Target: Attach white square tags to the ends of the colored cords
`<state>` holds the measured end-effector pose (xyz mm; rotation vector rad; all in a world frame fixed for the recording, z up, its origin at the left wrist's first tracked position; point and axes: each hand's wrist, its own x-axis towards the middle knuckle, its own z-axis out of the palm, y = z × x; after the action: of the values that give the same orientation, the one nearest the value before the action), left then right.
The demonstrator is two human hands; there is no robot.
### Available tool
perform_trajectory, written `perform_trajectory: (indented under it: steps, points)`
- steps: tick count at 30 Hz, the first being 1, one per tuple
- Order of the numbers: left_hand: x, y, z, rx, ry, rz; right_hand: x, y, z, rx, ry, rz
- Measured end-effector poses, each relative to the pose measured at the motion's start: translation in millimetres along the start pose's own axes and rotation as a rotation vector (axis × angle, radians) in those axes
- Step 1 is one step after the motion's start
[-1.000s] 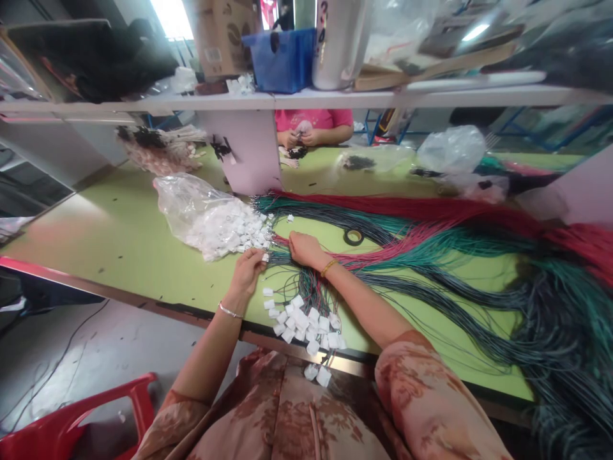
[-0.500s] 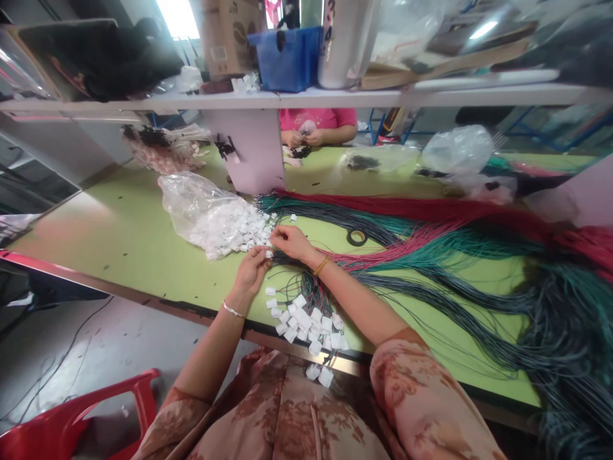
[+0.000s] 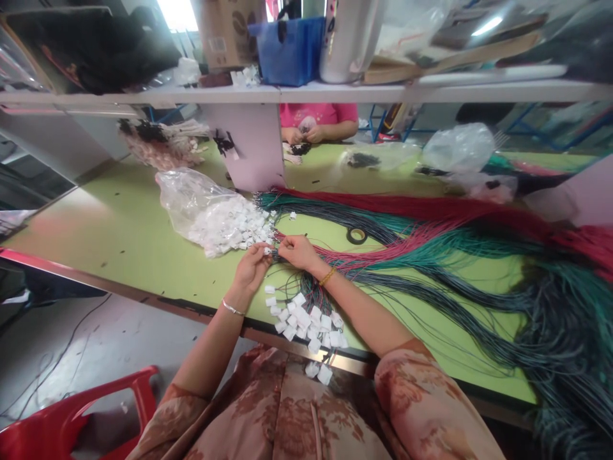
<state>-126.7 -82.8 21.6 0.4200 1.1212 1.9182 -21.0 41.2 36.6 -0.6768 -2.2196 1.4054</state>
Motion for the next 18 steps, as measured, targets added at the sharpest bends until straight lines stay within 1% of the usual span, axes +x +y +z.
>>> perform_trajectory:
  steps: [5,9,11,14,16,18]
  points:
    - [-0.9,-1.3,0.6,0.021,-0.001,0.029,-0.9,-2.6,1.4,-0.004,-0.008,-0.004]
    - [-1.4,-6.3,1.7,0.106,0.015,0.085,-2.3,-2.0,6.4,0.004,-0.004,-0.017]
    - [-1.1,-8.6,1.8,0.137,0.026,0.086,-3.6,-0.3,8.2,0.011,-0.011,-0.031]
    - [0.1,-10.2,0.7,0.1,0.056,0.052,-6.5,2.6,8.9,0.005,-0.031,-0.112]
    - [0.8,-10.7,-0.3,0.08,0.072,0.054,-9.0,4.3,9.5,-0.026,-0.04,-0.182]
    - [1.0,-11.6,-0.8,0.108,0.068,0.07,-11.3,5.8,10.8,-0.083,-0.025,-0.212]
